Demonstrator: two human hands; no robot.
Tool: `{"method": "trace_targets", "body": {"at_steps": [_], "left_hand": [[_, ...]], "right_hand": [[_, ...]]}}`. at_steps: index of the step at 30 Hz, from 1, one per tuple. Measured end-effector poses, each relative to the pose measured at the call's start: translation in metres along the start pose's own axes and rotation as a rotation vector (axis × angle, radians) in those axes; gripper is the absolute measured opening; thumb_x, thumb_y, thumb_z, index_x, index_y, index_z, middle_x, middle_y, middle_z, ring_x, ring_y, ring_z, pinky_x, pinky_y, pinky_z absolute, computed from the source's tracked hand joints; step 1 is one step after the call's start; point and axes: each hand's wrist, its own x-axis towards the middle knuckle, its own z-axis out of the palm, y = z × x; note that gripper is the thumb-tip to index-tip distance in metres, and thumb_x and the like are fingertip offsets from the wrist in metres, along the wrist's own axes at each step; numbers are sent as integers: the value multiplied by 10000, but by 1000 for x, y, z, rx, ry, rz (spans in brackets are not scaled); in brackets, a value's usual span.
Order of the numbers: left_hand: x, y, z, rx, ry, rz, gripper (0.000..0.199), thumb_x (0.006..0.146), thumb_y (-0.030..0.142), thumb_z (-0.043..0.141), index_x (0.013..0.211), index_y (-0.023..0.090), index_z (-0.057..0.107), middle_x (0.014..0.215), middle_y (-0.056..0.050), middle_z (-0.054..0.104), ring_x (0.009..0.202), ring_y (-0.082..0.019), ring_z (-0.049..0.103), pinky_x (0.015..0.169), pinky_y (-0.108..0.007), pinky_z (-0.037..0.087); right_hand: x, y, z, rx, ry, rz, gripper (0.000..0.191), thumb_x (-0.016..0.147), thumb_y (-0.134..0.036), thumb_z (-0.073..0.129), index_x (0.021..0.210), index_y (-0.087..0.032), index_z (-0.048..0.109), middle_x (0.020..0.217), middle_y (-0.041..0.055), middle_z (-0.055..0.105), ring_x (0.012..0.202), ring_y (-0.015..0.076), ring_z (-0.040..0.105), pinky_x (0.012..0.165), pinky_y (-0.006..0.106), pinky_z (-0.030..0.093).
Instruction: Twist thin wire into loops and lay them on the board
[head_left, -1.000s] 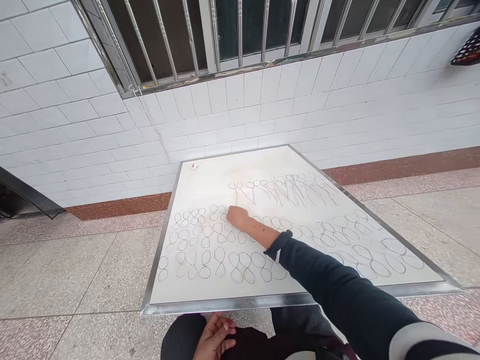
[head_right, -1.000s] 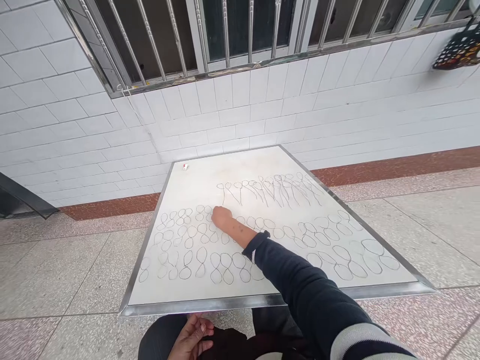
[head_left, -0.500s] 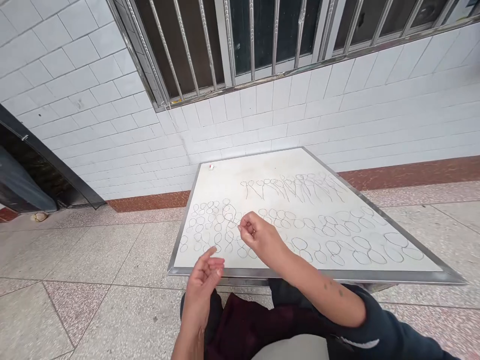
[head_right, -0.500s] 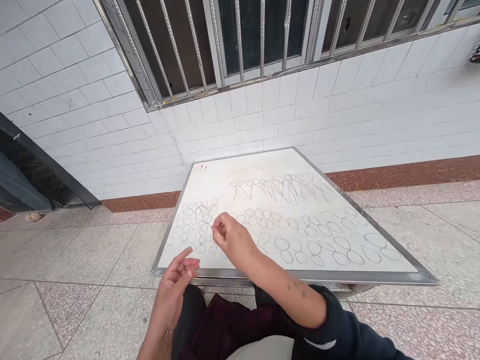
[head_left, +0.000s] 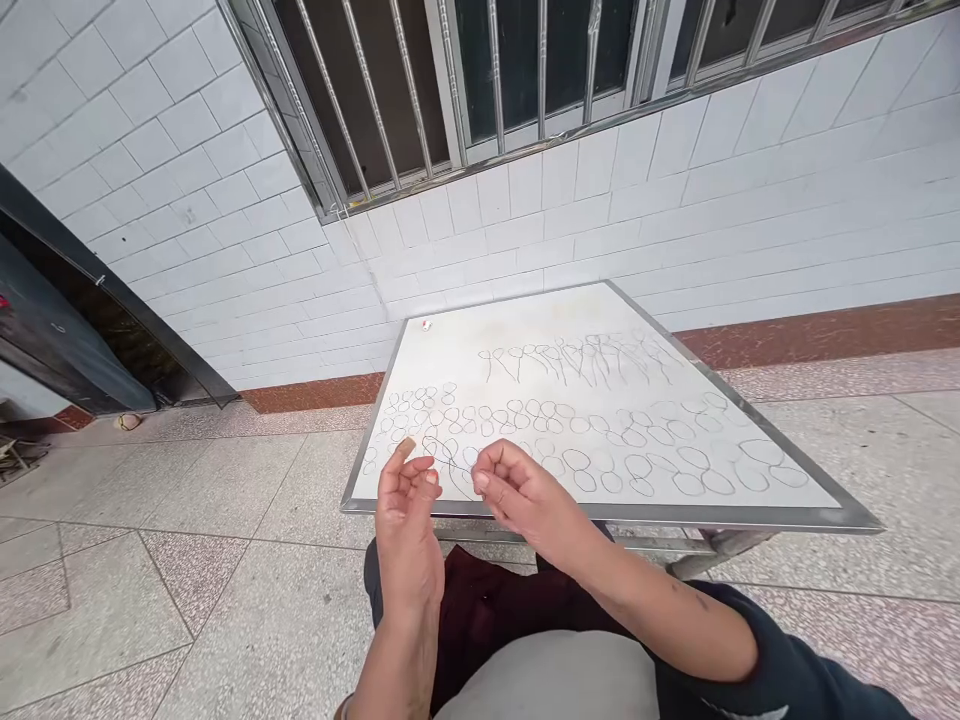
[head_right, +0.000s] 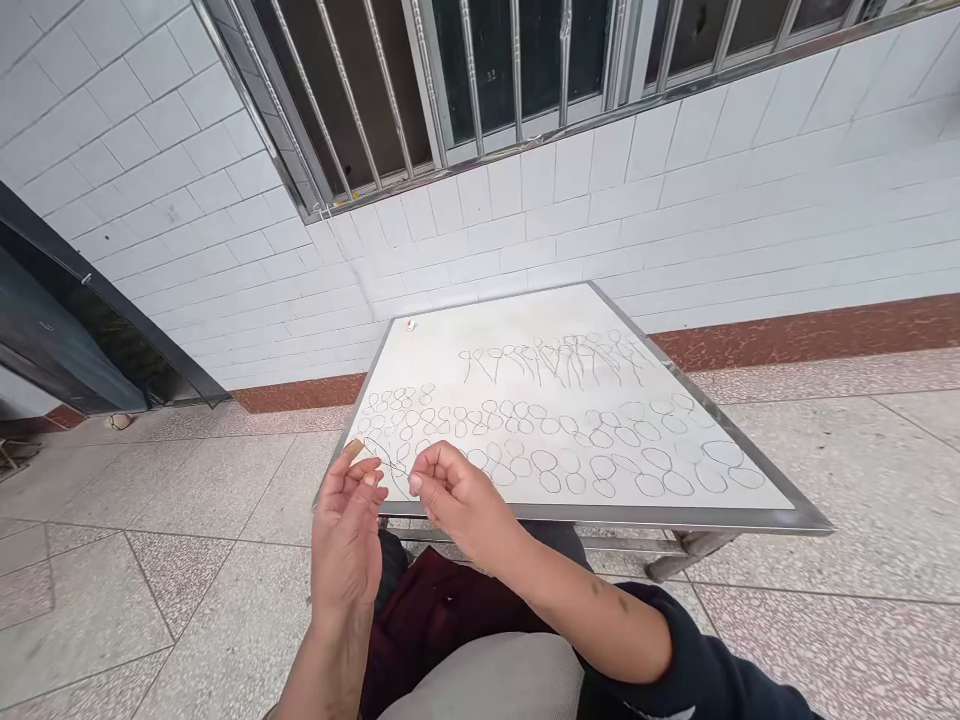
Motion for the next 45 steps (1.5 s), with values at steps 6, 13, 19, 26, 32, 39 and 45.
{"method": "trace_targets", "body": {"at_steps": [6, 13, 19, 26, 32, 39, 45], "left_hand": [[-8, -5, 7, -72, -66, -25, 436, 801, 233, 706, 1222, 254, 592, 1000, -32, 630, 924, -134, 589, 875, -313, 457], [-5, -13, 8, -93, -29, -23, 422, 767, 187, 728, 1173, 219, 620, 880, -12, 634, 850, -118, 598, 806, -265, 492], [-2, -21, 0, -35, -24, -69, 429, 753, 205, 735, 1163, 204, 613, 751, 19, 610, 725, -115, 599, 649, -226, 483], [-2, -31, -9, 56, -81, -120, 425, 756, 221, 738, 1161, 208, 609, 725, 31, 594, 653, -95, 540, 561, -200, 438], [1, -39, -14, 121, -109, -150, 426, 785, 260, 713, 1190, 208, 594, 737, 31, 578, 610, -79, 500, 558, -201, 434], [4, -44, -18, 195, -109, -138, 434, 773, 258, 712, 1187, 215, 590, 709, 34, 546, 625, -97, 486, 491, -182, 405], [7, -41, -28, 302, -213, -161, 531, 761, 244, 690, 1274, 240, 550, 683, 45, 557, 547, -89, 452, 475, -189, 372]], "right_hand": [[-1, 5, -4, 318, -49, 94, 270, 851, -423, 645, 841, -198, 496, 656, -66, 428, 514, 53, 290, 444, 190, 178], [-1, 19, -7, 250, -46, 100, 273, 843, -433, 651, 866, -204, 504, 657, -78, 449, 489, 45, 315, 465, 195, 240], [3, 28, -9, -7, -51, 59, 261, 870, -460, 592, 932, -218, 518, 752, -38, 509, 572, 84, 421, 517, 222, 339], [8, 38, -11, -89, 18, 25, 181, 891, -397, 574, 892, -218, 551, 718, -43, 490, 578, 88, 417, 531, 224, 346], [10, 50, -15, -58, 8, 61, 160, 898, -372, 572, 903, -214, 546, 701, -62, 467, 540, 71, 402, 518, 212, 353], [10, 58, -21, -84, -22, 70, 160, 930, -384, 493, 961, -227, 494, 791, -39, 551, 513, 73, 426, 507, 223, 390], [5, 61, -38, -435, -15, -40, 218, 962, -338, 430, 1096, -243, 573, 800, -7, 561, 620, 116, 493, 577, 251, 430]]}}
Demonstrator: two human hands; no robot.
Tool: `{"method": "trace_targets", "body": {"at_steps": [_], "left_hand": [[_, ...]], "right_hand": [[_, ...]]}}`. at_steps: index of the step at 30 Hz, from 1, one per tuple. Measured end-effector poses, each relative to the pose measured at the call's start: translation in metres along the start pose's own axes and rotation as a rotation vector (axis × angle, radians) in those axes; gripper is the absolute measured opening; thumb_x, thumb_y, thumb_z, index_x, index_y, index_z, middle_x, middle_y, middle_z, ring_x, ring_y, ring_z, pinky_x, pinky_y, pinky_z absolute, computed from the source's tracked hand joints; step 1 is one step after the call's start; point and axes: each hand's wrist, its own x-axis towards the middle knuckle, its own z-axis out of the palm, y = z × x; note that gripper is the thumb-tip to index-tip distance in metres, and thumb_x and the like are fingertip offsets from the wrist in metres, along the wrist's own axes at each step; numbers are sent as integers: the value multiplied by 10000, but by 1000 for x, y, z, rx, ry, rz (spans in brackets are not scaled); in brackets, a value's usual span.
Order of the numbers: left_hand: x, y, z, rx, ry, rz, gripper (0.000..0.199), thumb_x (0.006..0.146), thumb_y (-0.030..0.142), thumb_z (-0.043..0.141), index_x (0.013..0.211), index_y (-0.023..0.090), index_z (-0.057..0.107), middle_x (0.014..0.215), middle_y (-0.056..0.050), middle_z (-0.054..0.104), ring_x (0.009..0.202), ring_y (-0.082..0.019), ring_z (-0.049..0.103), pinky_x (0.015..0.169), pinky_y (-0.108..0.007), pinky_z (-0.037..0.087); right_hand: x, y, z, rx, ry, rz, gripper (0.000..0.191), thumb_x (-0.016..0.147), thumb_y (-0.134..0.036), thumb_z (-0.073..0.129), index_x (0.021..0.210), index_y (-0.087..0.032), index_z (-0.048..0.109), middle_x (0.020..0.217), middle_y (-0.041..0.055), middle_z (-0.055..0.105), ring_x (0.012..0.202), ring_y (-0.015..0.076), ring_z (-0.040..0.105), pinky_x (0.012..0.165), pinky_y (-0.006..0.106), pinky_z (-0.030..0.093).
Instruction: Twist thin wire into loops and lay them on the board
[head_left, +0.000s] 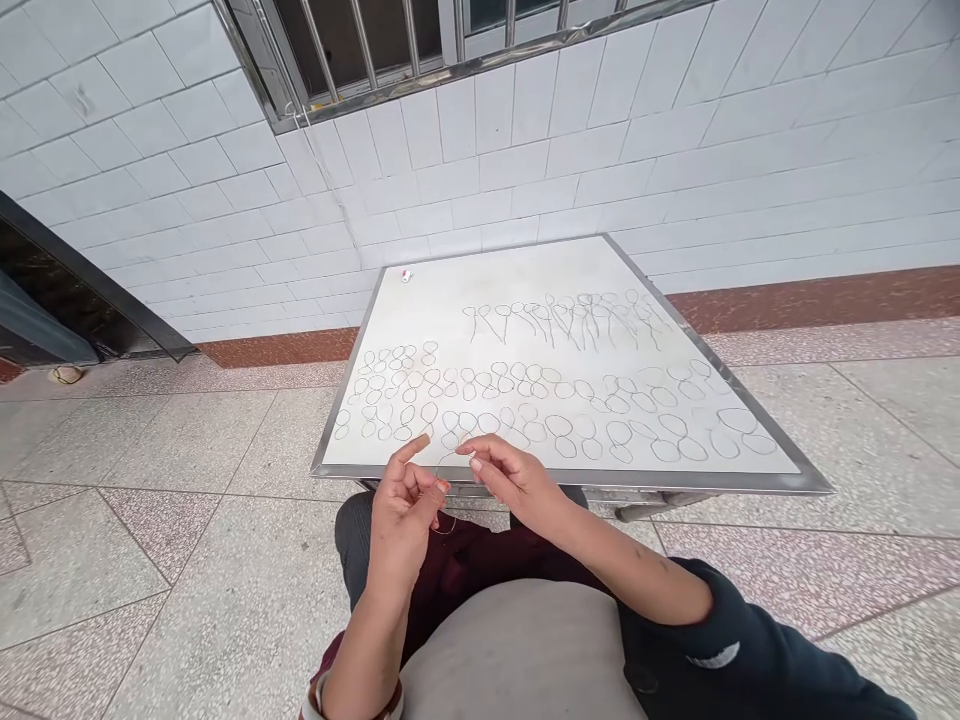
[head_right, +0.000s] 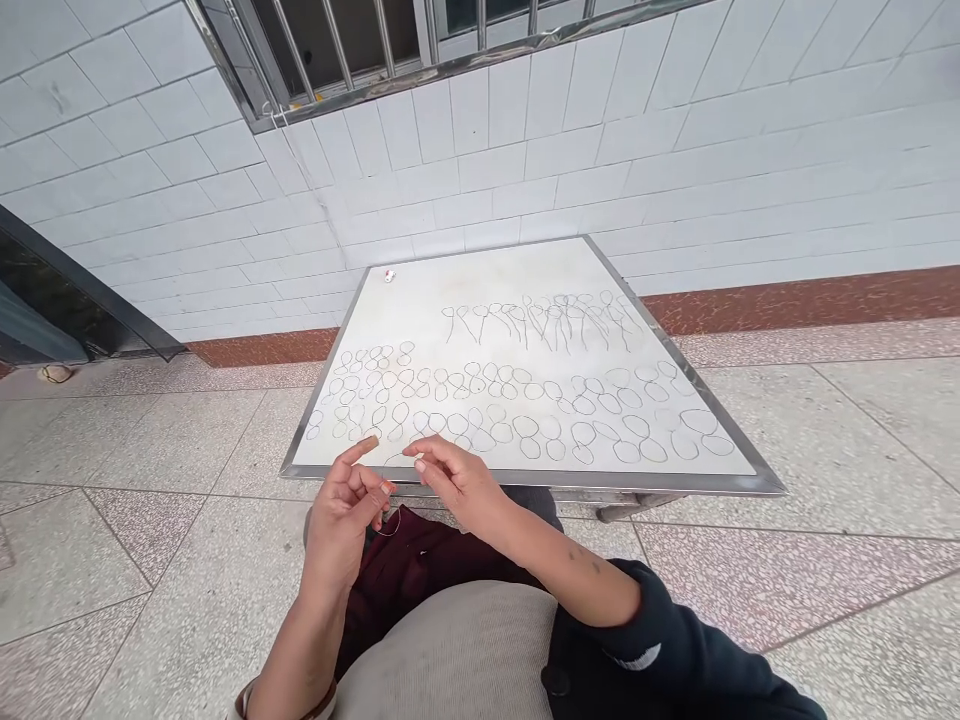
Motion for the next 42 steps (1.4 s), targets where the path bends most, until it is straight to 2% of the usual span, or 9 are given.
{"method": "trace_targets", "body": {"at_steps": [3, 9, 14, 18, 26, 33, 38, 40, 42], "left_hand": [[-1, -1, -7, 90, -73, -20, 541, 773, 241, 666, 1298, 254, 538, 687, 44, 555, 540, -94, 449, 492, -207, 374], [2, 0, -16, 338, -312, -38, 534, 797, 179, 599, 1319, 271, 537, 699, 37, 541, 589, -110, 473, 600, -250, 386], [9, 5, -11, 347, -376, -27, 551, 796, 184, 580, 1338, 266, 523, 725, 18, 560, 647, -139, 510, 667, -282, 408], [12, 6, -7, 338, -432, -16, 611, 790, 168, 575, 1383, 273, 474, 700, 25, 552, 648, -145, 506, 681, -290, 411], [10, 4, -11, 589, -572, 97, 642, 800, 90, 473, 1403, 310, 458, 706, 23, 556, 629, -149, 490, 655, -268, 388], [22, 14, -13, 697, -609, 171, 636, 787, 63, 455, 1370, 313, 500, 691, 26, 578, 572, -142, 488, 585, -243, 365], [37, 30, -10, 730, -694, 291, 596, 816, 102, 508, 1364, 335, 509, 744, 8, 620, 631, -163, 540, 667, -279, 412], [42, 39, -9, 716, -637, 340, 579, 829, 148, 546, 1372, 343, 496, 876, -19, 663, 792, -199, 591, 783, -328, 435], [46, 43, -11, 626, -458, 378, 556, 840, 206, 580, 1374, 336, 489, 1036, -42, 672, 977, -224, 589, 909, -375, 416]], "right_hand": [[-4, 12, -16, -240, -43, -179, 270, 971, -263, 408, 1137, -256, 621, 916, 36, 609, 750, 145, 541, 669, 279, 454], [-13, 21, -47, -613, -218, -417, 349, 973, -188, 378, 1153, -281, 662, 761, 28, 552, 705, 165, 483, 603, 269, 409], [-16, 16, -34, -544, -223, -367, 332, 983, -228, 385, 1232, -246, 603, 819, 49, 576, 742, 173, 512, 654, 292, 460], [-17, 17, -19, -468, -201, -306, 322, 994, -255, 368, 1173, -236, 635, 837, 46, 591, 676, 142, 514, 624, 270, 469], [-16, 17, -30, -424, -298, -412, 325, 975, -210, 386, 1074, -274, 689, 779, 27, 610, 699, 149, 530, 638, 280, 468], [-19, 17, -24, -502, -272, -282, 231, 981, -256, 431, 1080, -240, 638, 945, 46, 673, 827, 165, 607, 729, 294, 473], [-17, 15, -13, -468, -152, -139, 153, 929, -244, 466, 889, -223, 612, 732, -7, 607, 640, 133, 524, 611, 256, 397], [-17, 16, -9, -358, -40, -21, 134, 922, -274, 469, 864, -223, 579, 636, -42, 526, 549, 112, 443, 551, 237, 354], [-16, 17, -7, -205, 91, 73, 131, 916, -310, 476, 858, -223, 555, 581, -62, 462, 515, 107, 402, 519, 226, 335]]}}
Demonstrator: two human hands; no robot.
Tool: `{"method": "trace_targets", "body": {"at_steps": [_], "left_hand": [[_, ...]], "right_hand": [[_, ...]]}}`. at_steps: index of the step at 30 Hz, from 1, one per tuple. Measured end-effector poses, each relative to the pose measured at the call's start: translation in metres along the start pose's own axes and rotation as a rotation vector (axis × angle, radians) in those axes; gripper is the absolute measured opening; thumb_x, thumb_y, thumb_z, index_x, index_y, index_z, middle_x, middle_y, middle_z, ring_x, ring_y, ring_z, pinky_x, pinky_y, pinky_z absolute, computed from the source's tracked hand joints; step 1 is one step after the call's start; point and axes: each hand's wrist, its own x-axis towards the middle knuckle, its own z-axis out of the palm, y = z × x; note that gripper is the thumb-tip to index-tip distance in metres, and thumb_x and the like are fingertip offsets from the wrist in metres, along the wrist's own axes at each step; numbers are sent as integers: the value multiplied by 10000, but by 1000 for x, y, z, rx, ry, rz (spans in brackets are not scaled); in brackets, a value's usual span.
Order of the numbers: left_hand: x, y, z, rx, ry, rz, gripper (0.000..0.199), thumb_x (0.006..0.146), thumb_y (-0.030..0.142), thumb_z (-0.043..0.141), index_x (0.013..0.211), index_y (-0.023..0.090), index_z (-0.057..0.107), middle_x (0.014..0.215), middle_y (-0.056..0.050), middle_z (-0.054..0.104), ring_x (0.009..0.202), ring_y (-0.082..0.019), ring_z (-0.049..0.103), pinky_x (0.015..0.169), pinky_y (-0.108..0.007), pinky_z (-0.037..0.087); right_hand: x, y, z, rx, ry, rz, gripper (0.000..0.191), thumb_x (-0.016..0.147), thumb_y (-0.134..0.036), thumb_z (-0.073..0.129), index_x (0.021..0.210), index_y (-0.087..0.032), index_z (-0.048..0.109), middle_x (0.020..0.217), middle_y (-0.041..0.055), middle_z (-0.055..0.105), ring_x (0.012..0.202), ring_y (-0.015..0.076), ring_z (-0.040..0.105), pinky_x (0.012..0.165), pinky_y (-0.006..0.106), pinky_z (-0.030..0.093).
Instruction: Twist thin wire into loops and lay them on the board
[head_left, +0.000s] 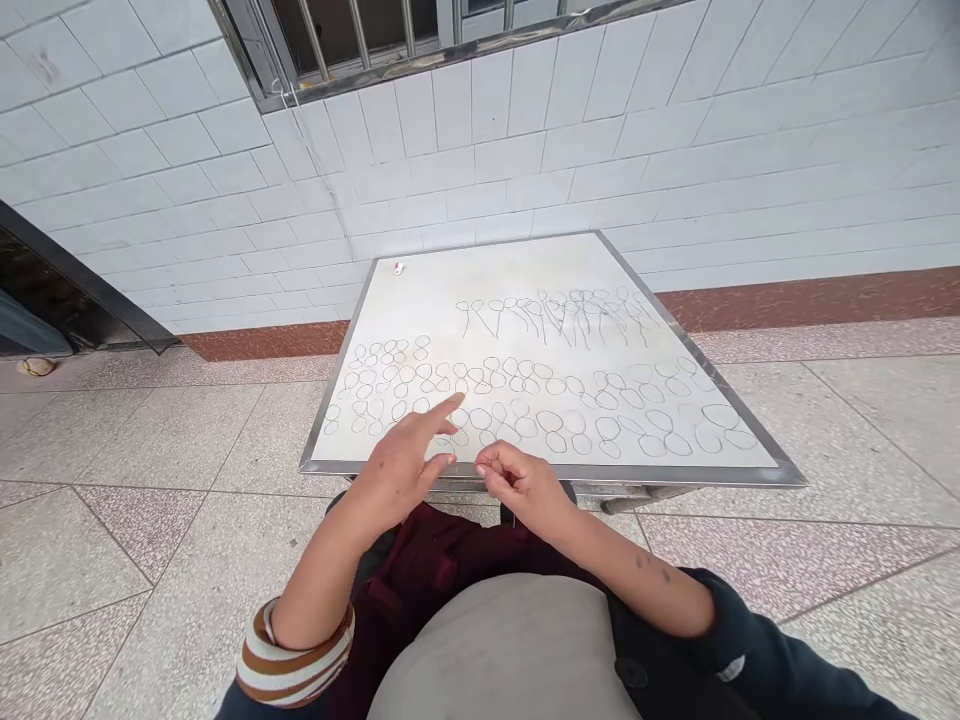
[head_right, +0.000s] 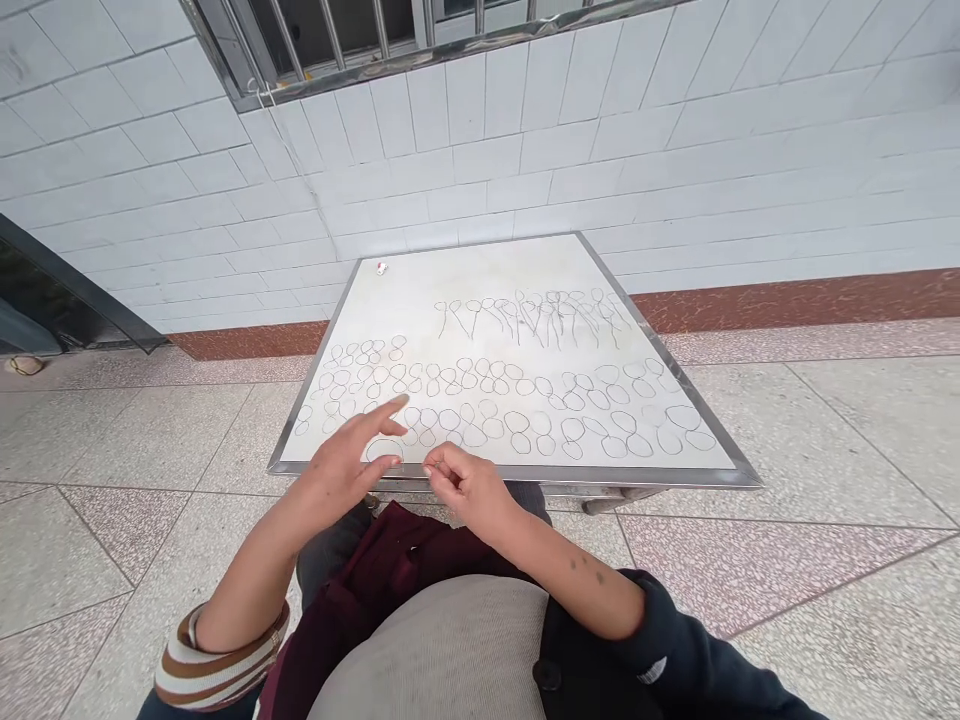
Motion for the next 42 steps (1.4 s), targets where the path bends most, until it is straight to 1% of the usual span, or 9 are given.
{"method": "trace_targets", "body": {"at_steps": [4, 5, 9, 13, 20, 26, 32, 37, 42], "left_hand": [[-6, -17, 13, -361, 693, -150, 494, 818, 264, 654, 1297, 272, 533, 991, -37, 665, 971, -179, 589, 930, -339, 421], [-9, -22, 22, -445, 757, -206, 499, 781, 262, 699, 1259, 255, 557, 948, -29, 665, 933, -163, 590, 912, -320, 429], [-16, -30, 62, -714, 505, -361, 527, 726, 263, 761, 1219, 219, 583, 951, -44, 670, 933, -158, 600, 890, -312, 453], [-12, -20, 82, -852, 527, -326, 539, 727, 241, 770, 1229, 232, 572, 973, -34, 668, 960, -140, 601, 897, -284, 456], [-12, -10, 80, -856, 564, -321, 371, 760, 258, 745, 1112, 212, 635, 774, 21, 639, 703, -89, 607, 764, -240, 501], [-18, -5, 77, -752, 585, -340, 393, 763, 258, 744, 1136, 214, 627, 811, 18, 635, 715, -101, 626, 769, -255, 522], [-21, -8, 72, -743, 572, -387, 434, 761, 259, 749, 1170, 228, 608, 746, 43, 644, 662, -91, 631, 741, -246, 525], [-22, -10, 66, -783, 545, -428, 488, 723, 250, 776, 1177, 194, 607, 734, 20, 685, 638, -111, 655, 690, -261, 548], [-21, -14, 60, -794, 504, -468, 492, 688, 248, 801, 1140, 165, 628, 693, 27, 677, 588, -102, 644, 646, -243, 548]], "right_hand": [[3, -1, 0, 208, 174, 96, 139, 900, -342, 493, 864, -220, 552, 584, -52, 484, 543, 118, 444, 524, 230, 358], [4, -2, 0, 230, 204, 98, 136, 895, -342, 497, 871, -220, 551, 584, -52, 481, 544, 120, 446, 525, 232, 360], [8, -4, 2, 220, 265, 59, 107, 881, -328, 513, 886, -225, 543, 576, -63, 430, 526, 116, 415, 517, 233, 349], [5, -4, 7, 136, 243, 6, 90, 881, -308, 513, 890, -227, 552, 587, -63, 435, 512, 108, 386, 499, 226, 330], [0, 0, 12, -3, 206, -91, 79, 895, -277, 494, 902, -224, 552, 580, -62, 493, 494, 103, 425, 493, 218, 340], [0, 7, 15, -100, 204, -213, 95, 918, -259, 499, 919, -216, 584, 604, -47, 556, 489, 102, 459, 483, 216, 371], [1, 7, 13, -155, 228, -412, 189, 947, -189, 470, 1025, -210, 641, 860, 31, 713, 712, 133, 633, 643, 231, 486], [2, 15, 9, -388, 226, -569, 251, 966, -171, 425, 1049, -196, 661, 640, -5, 597, 558, 111, 530, 516, 211, 414], [2, 22, 4, -614, 205, -756, 300, 951, -103, 425, 1085, -210, 671, 629, -18, 516, 549, 100, 450, 489, 214, 335]]}}
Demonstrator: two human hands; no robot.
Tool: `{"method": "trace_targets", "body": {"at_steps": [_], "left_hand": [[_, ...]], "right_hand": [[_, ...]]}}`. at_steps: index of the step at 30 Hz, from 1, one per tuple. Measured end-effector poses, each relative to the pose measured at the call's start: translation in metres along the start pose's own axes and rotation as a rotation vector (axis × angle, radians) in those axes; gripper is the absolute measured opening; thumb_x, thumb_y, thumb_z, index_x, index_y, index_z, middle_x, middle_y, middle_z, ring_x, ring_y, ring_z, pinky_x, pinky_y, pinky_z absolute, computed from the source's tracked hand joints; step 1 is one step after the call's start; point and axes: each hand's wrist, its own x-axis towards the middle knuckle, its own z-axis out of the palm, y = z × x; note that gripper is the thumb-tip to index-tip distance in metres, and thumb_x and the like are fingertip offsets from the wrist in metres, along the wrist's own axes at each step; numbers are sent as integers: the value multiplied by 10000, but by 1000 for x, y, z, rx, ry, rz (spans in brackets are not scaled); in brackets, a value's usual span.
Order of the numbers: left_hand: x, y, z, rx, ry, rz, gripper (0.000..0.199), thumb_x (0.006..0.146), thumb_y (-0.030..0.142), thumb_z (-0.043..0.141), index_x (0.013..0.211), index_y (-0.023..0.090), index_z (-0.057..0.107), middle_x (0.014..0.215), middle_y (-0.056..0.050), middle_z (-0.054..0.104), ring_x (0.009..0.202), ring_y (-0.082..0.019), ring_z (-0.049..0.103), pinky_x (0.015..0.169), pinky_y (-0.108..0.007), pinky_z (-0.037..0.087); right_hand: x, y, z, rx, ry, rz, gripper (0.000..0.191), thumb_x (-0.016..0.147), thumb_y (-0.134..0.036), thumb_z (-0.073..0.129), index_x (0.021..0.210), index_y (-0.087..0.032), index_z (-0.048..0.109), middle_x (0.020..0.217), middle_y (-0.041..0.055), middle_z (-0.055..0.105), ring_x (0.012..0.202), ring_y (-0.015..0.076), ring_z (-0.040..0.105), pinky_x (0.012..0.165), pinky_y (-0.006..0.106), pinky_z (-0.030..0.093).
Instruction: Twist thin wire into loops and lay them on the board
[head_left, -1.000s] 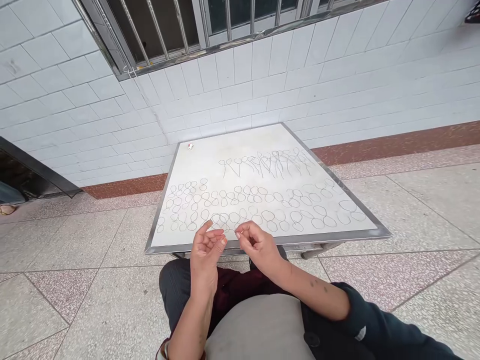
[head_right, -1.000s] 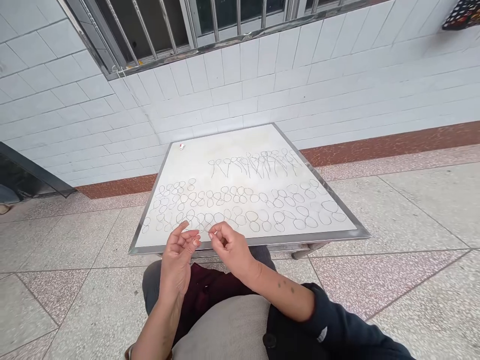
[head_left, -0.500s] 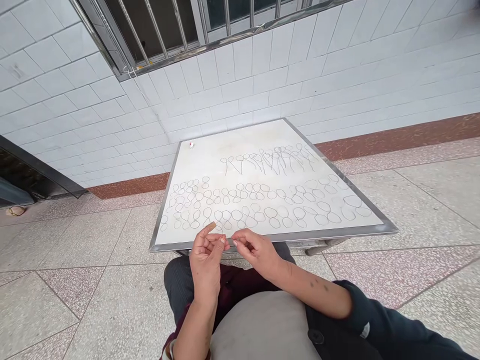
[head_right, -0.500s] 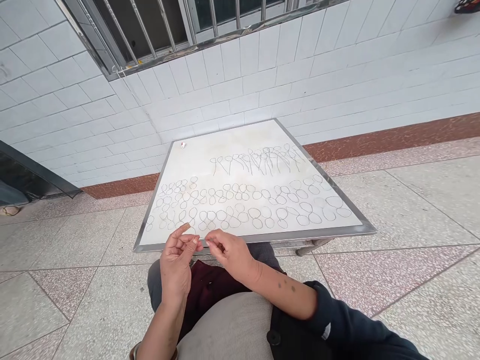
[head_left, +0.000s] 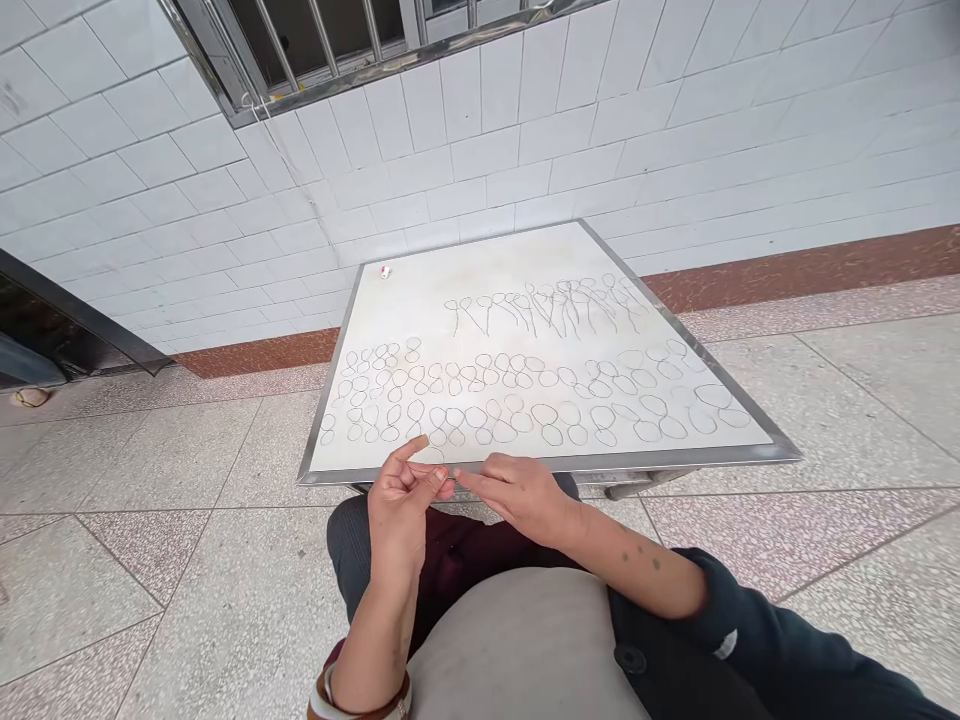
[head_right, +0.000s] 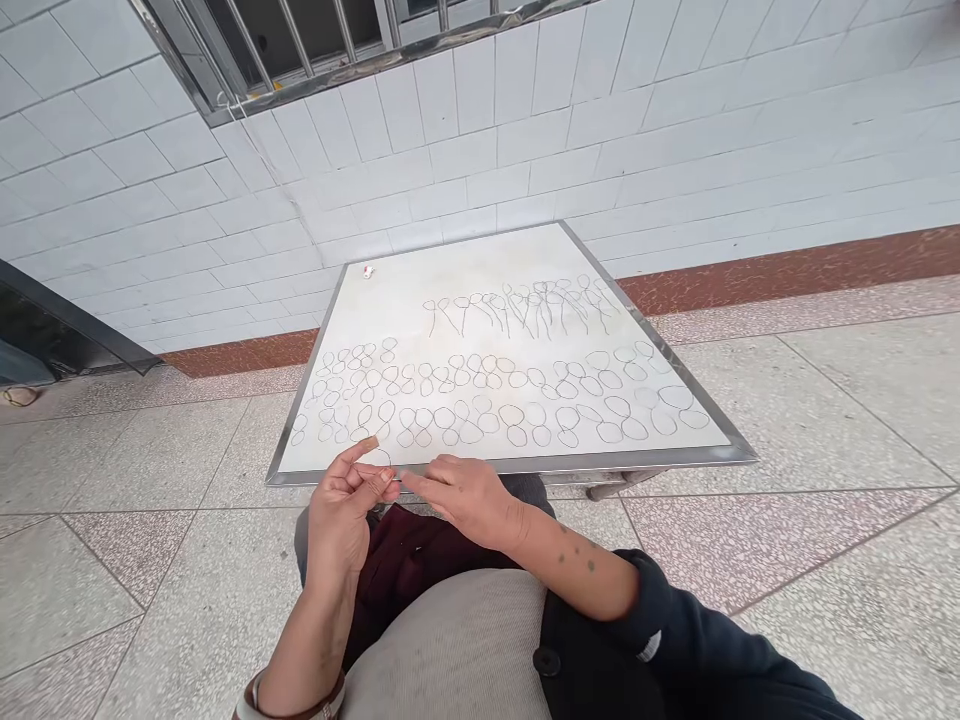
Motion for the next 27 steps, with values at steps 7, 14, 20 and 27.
{"method": "trace_targets", "body": {"at_steps": [7, 14, 20, 27], "left_hand": [[1, 1, -1, 38, 13, -16, 500, 666, 272, 810, 1123, 154, 644, 671, 22, 676, 571, -108, 642, 623, -243, 542], [-1, -1, 0, 28, 40, -3, 525, 687, 305, 795, 1162, 163, 620, 704, 7, 685, 626, -125, 660, 651, -259, 544], [-2, -1, -1, -16, 114, 73, 533, 715, 294, 779, 1204, 199, 590, 697, 40, 638, 706, -127, 670, 670, -237, 528], [-4, 0, -2, 20, 131, 95, 504, 720, 301, 775, 1180, 196, 600, 670, 47, 630, 714, -143, 682, 684, -249, 522]], "right_hand": [[-6, 2, 4, 84, -47, 85, 286, 980, -186, 434, 1094, -253, 688, 656, -6, 560, 586, 110, 488, 516, 217, 385], [-4, -1, 4, 265, -78, 240, 277, 991, -305, 440, 1117, -227, 674, 734, 24, 645, 625, 121, 567, 582, 231, 467], [1, -10, 0, 519, -131, 504, 244, 963, -330, 493, 1113, -208, 642, 797, 19, 696, 652, 139, 626, 628, 257, 524], [-1, -9, -1, 471, -129, 401, 297, 987, -253, 420, 1200, -231, 627, 953, 53, 732, 802, 168, 672, 748, 314, 556]]}}
